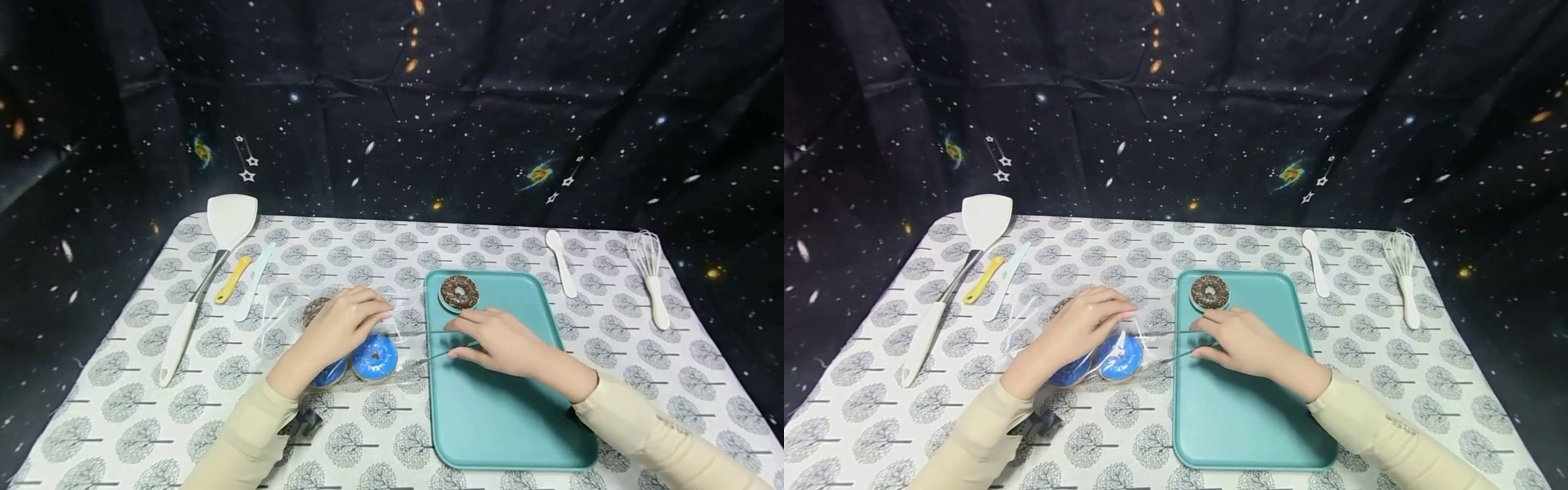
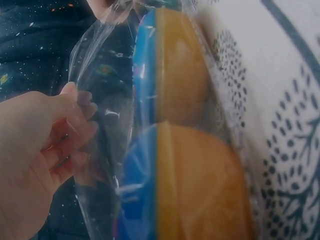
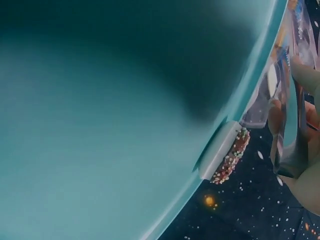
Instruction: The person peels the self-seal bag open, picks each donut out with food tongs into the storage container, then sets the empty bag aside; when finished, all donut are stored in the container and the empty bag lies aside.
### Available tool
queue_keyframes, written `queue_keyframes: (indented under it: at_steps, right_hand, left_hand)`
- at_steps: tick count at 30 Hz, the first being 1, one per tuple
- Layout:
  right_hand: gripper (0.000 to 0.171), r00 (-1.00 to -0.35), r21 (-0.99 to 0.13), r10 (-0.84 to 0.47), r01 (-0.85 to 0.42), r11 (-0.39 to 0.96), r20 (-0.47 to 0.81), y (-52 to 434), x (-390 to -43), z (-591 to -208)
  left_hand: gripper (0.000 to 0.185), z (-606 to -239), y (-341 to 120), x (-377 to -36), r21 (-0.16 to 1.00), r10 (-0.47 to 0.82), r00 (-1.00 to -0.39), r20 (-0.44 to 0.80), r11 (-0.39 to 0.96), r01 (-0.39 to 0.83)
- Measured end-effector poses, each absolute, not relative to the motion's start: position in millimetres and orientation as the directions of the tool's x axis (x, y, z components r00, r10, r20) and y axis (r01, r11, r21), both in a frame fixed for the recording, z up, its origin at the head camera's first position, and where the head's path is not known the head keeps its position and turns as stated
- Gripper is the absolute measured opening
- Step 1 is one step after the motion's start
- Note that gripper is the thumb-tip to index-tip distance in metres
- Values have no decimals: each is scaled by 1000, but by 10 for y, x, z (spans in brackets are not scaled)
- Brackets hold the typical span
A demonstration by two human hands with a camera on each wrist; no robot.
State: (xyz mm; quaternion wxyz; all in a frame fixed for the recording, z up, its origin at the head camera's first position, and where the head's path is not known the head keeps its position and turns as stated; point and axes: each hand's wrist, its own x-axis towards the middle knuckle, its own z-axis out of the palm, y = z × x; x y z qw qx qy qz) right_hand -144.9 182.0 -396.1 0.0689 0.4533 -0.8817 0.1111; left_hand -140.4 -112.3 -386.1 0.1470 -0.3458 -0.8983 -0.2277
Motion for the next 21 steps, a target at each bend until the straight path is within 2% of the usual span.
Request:
queue_keyframes:
  at_steps: [12,21]
  right_hand:
    - [20,-517,-95,-782,-850,519,348,1765,-1388,-3983]
    - [21,-545,-139,-754,-833,535,366,1773,-1338,-4027]
  left_hand:
    - [18,-3864,-1122,-1404,309,557,-723,409,661,684]
    - [17,-3863,-1129,-1409,325,572,-729,375,656,681]
